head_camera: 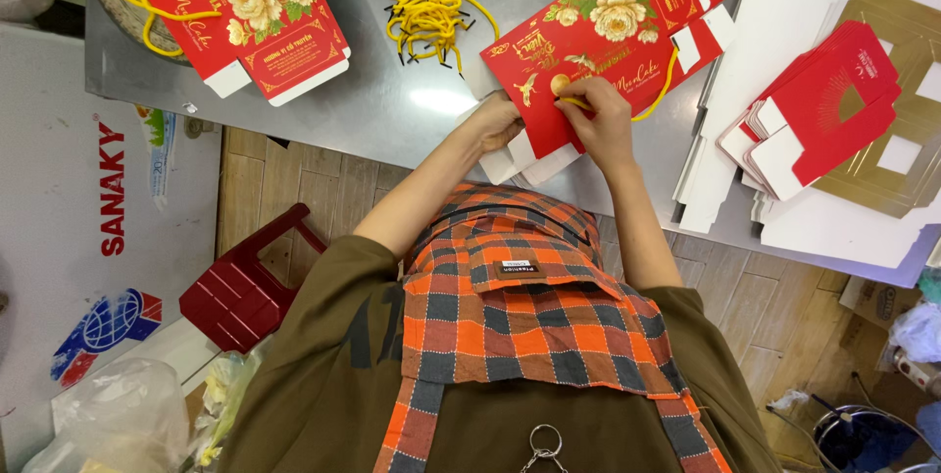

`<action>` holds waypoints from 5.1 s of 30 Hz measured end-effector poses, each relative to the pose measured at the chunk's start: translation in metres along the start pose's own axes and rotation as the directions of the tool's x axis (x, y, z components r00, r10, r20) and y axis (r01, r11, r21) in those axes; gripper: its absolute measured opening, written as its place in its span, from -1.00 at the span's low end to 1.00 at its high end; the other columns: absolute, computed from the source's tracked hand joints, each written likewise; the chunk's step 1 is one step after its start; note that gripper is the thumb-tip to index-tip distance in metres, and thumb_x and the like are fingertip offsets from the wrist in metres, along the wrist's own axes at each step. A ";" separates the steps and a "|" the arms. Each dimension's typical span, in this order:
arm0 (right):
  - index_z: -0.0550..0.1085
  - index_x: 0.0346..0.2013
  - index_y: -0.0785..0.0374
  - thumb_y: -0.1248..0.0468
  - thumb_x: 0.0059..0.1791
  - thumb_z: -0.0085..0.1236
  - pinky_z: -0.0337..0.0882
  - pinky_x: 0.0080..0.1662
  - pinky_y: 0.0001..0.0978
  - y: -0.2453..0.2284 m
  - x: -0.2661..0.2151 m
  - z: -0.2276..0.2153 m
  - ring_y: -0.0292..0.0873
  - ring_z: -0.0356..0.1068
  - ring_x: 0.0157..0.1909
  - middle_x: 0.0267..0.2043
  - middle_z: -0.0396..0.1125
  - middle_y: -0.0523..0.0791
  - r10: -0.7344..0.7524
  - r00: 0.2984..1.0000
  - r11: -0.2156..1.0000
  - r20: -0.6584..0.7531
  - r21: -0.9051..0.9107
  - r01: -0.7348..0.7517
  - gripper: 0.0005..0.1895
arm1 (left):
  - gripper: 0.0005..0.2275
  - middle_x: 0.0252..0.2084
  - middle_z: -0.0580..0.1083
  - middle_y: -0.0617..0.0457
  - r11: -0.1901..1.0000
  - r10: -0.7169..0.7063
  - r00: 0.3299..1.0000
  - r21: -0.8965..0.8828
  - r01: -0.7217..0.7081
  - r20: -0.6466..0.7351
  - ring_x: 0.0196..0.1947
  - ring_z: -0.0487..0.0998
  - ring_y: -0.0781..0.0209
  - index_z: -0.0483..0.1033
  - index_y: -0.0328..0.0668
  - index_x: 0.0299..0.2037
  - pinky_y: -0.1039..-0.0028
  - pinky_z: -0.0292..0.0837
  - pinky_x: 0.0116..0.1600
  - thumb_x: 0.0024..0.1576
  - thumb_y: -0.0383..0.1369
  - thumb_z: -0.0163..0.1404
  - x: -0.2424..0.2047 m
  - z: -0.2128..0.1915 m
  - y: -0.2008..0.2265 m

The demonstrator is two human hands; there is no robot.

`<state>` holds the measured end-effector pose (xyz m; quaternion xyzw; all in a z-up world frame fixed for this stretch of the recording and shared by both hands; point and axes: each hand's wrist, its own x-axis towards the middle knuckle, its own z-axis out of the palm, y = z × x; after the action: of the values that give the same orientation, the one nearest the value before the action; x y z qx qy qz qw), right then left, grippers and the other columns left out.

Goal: The person assembles red gift boxes by inserting yellow rope handles into the designated holes on the box flaps. They fold the flaps to secure the handles and stack the completed boxes on the table.

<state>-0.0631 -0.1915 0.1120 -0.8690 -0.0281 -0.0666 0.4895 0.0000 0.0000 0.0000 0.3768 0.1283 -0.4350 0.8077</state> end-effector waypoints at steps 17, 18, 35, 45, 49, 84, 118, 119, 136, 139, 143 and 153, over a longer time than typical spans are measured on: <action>0.34 -0.13 0.35 0.41 0.20 -0.01 0.51 -0.05 -0.42 0.005 0.003 0.004 -0.27 0.50 -0.15 -0.09 0.46 -0.07 0.094 0.995 0.956 -0.008 0.281 -0.088 -0.95 | -0.65 0.07 0.52 -0.11 0.994 0.079 0.993 0.069 -0.085 0.085 0.01 0.54 0.15 0.40 -0.45 0.17 0.30 0.43 0.16 0.20 -0.44 0.07 0.000 -0.006 -0.008; 0.34 -0.12 0.34 0.38 0.20 -0.01 0.52 -0.05 -0.45 0.006 0.003 0.004 -0.29 0.51 -0.14 -0.09 0.46 -0.08 0.103 0.995 0.943 -0.005 0.319 -0.096 -0.94 | -0.65 0.09 0.51 -0.12 0.995 0.085 0.990 0.042 -0.091 0.115 0.03 0.52 0.13 0.39 -0.44 0.19 0.26 0.40 0.18 0.23 -0.43 0.05 0.000 -0.008 -0.009; 0.59 -0.03 0.40 0.49 0.11 0.18 0.46 -0.08 -0.54 0.059 -0.028 -0.219 -0.31 0.50 -0.10 -0.15 0.50 -0.08 0.248 0.958 0.956 -0.142 -0.122 -0.265 -0.84 | -0.13 0.18 0.34 -0.52 0.827 -0.050 0.993 0.554 0.100 -0.105 0.17 0.31 -0.46 0.44 -0.49 0.21 0.02 0.25 -0.03 0.16 0.37 -0.14 -0.019 0.017 0.052; 0.45 -0.18 0.32 0.43 0.06 0.29 0.54 -0.14 -0.51 0.013 -0.026 -0.115 -0.29 0.55 -0.19 -0.23 0.50 -0.12 0.249 0.959 0.939 -0.138 0.276 -0.204 -0.85 | -0.47 -0.01 0.49 -0.06 -0.483 0.638 0.547 0.835 -0.263 0.541 -0.02 0.48 0.04 0.42 -0.24 0.05 0.22 0.53 -0.04 -0.06 -0.14 0.27 -0.061 0.121 0.080; 0.53 -0.24 0.38 0.47 -0.02 0.39 0.42 -0.12 -0.46 -0.012 -0.028 -0.075 -0.27 0.37 -0.16 -0.08 0.34 -0.06 0.125 0.966 0.978 -0.227 0.192 -0.082 -0.85 | -0.73 -0.17 0.52 -0.06 0.361 0.285 0.849 0.771 -0.525 0.444 -0.14 0.55 0.16 0.43 -0.31 0.05 0.36 0.45 -0.05 0.30 -0.26 0.06 -0.051 0.159 0.037; 0.29 0.28 0.33 0.24 -0.04 0.29 0.46 0.21 -0.20 0.098 -0.056 -0.109 -0.09 0.40 0.21 0.21 0.36 0.02 0.561 0.715 0.424 0.417 0.597 -0.681 -0.37 | -0.85 -0.23 0.60 0.06 0.344 0.271 0.824 0.749 -0.565 0.497 -0.17 0.62 0.26 0.64 -0.25 -0.18 0.44 0.51 -0.03 0.22 -0.32 0.13 0.011 0.093 0.028; 0.18 0.33 0.45 0.38 -0.10 0.00 0.49 0.24 -0.01 0.034 -0.078 -0.057 0.06 0.39 0.27 0.23 0.30 0.09 0.415 0.876 0.053 0.245 0.955 -0.292 -0.32 | -0.77 -0.24 0.45 0.10 -0.352 0.372 0.460 0.581 -0.734 0.806 -0.22 0.53 0.13 0.45 -0.18 -0.34 0.32 0.49 -0.20 0.00 -0.35 0.28 -0.046 0.145 0.070; 0.18 0.34 0.45 0.37 -0.10 0.01 0.48 0.22 -0.02 0.037 -0.082 -0.058 0.06 0.39 0.26 0.23 0.30 0.09 0.412 0.869 0.074 0.274 0.941 -0.331 -0.31 | -0.77 -0.25 0.45 0.11 -0.353 0.352 0.452 0.563 -0.747 0.820 -0.23 0.53 0.13 0.46 -0.18 -0.33 0.33 0.49 -0.20 -0.01 -0.36 0.29 -0.047 0.142 0.070; 0.28 0.34 0.42 0.32 -0.15 0.25 0.48 0.24 -0.07 0.022 -0.122 -0.041 0.04 0.40 0.31 0.29 0.33 0.11 -0.020 0.954 -0.175 0.298 0.939 -0.297 -0.24 | 0.12 0.38 0.35 -0.02 -0.085 -0.104 0.830 0.826 -0.557 0.549 0.36 0.35 0.00 0.20 -0.03 0.41 0.13 0.18 0.34 -0.44 0.08 0.48 -0.061 0.135 0.115; 0.32 0.29 0.41 0.50 -0.15 0.18 0.52 0.16 -0.07 0.040 -0.157 -0.021 0.03 0.41 0.27 0.33 0.30 0.07 -0.100 0.958 -0.241 0.269 0.927 -0.286 -0.32 | 0.12 0.38 0.36 -0.01 -0.004 -0.147 0.820 0.828 -0.560 0.554 0.37 0.35 0.01 0.22 -0.01 0.41 0.15 0.19 0.35 -0.47 0.07 0.47 -0.067 0.135 0.111; 0.32 0.33 0.36 0.69 -0.19 0.13 0.53 0.09 -0.15 0.083 -0.202 -0.016 -0.04 0.39 0.25 0.32 0.31 0.08 0.011 0.930 0.028 0.367 0.930 -0.367 -0.23 | 0.10 0.34 0.40 -0.02 0.025 -0.127 0.779 0.787 -0.616 0.614 0.33 0.38 -0.03 0.27 0.01 0.39 0.15 0.21 0.29 -0.46 0.08 0.50 -0.077 0.136 0.109; 0.45 0.16 0.24 0.16 0.00 0.26 0.51 0.06 -0.27 0.030 -0.133 -0.038 -0.16 0.44 0.09 0.15 0.43 -0.06 0.399 0.729 0.802 0.556 0.174 -0.572 -0.53 | 0.17 -0.02 0.41 0.01 -0.215 0.037 0.765 0.752 -0.622 0.643 0.05 0.40 0.03 0.27 -0.09 0.35 0.22 0.16 0.04 -0.58 0.12 0.49 -0.097 0.129 0.101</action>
<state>-0.1950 -0.2369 0.0870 -0.7362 0.0691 0.2953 0.6051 0.0076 -0.0001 0.1907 0.7600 -0.5077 -0.2028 0.3514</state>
